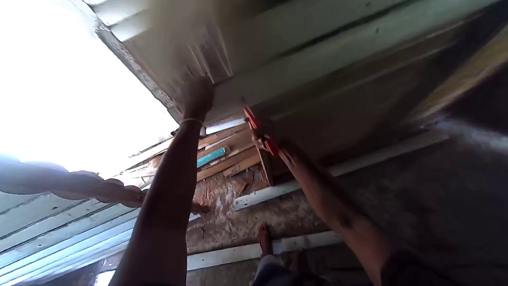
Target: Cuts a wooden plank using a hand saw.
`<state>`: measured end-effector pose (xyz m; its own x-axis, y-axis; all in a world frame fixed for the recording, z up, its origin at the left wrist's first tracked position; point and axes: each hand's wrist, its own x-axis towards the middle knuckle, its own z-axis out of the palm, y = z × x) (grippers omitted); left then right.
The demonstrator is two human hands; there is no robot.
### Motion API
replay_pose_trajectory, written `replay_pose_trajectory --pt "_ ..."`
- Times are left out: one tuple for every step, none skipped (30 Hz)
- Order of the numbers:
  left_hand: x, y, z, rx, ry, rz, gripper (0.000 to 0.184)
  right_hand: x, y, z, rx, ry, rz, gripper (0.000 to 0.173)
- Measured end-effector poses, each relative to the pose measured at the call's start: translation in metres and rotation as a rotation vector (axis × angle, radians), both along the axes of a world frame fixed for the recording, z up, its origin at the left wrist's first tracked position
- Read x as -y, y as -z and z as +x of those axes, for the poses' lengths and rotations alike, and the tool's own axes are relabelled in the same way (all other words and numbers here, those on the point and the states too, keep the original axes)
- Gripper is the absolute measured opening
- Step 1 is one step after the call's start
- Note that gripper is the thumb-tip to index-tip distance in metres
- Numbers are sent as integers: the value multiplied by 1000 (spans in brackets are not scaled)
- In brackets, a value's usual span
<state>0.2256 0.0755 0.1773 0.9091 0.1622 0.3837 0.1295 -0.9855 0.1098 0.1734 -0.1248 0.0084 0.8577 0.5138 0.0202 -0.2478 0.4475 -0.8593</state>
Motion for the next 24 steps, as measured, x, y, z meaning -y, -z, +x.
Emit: replay_pose_trajectory --pt "2 2 -2 -2 15 15 58 -3 2 -2 2 12 25 55" --pt "2 0 -1 13 17 25 58 -1 7 -18 12 66 13 50" --pt "1 2 -2 14 4 20 60 8 16 -51 22 112 -65 42" --pt "-1 4 -3 13 -5 27 61 23 30 -95 -13 127 -136 33" --pt "0 3 -2 23 -6 25 61 45 46 -137 -77 103 -115 33" --pt "2 1 1 38 -17 25 60 70 61 -174 -119 71 -89 48" --pt "5 0 4 44 -32 19 59 93 72 -205 -141 43 -64 66" --pt "5 4 4 43 -47 19 59 107 77 -226 -146 29 -54 79" --pt "6 6 3 35 -56 13 59 113 76 -235 -148 25 -51 84" --pt "7 8 2 35 -52 7 59 112 73 -230 -139 23 -59 84" --pt "6 5 5 54 -48 -3 59 105 67 -208 -119 23 -76 80" --pt "3 3 8 76 -49 -6 60 92 58 -181 -110 38 -88 72" --pt "0 6 7 74 -46 -3 59 74 44 -146 -104 34 -58 59" --pt "-3 6 8 71 -44 5 59 52 31 -102 -93 22 -1 43" --pt "-4 2 8 59 -35 8 59 28 24 -57 -63 13 47 32" --pt "-4 3 6 36 -20 14 59 9 15 -23 -36 -7 71 31" --pt "-2 5 4 18 -15 19 59 -3 4 -3 -31 -19 97 39" --pt "-1 6 3 24 -15 21 59 -9 -4 1 -41 9 112 43" --pt "0 5 3 33 -14 10 59 -6 -4 -10 -41 40 104 42" --pt "1 6 -1 29 -18 -19 60 2 3 -39 -44 71 58 34" --pt "-1 4 -5 26 -21 -22 60 14 16 -79 -70 91 -7 25" --pt "-1 2 -5 35 -16 -16 60 36 36 -122 -104 80 -37 32" --pt "0 2 -4 31 -8 -7 60 61 50 -165 -135 60 -63 41" --pt "2 0 -1 30 -4 -6 59 88 59 -200 -146 52 -72 58"
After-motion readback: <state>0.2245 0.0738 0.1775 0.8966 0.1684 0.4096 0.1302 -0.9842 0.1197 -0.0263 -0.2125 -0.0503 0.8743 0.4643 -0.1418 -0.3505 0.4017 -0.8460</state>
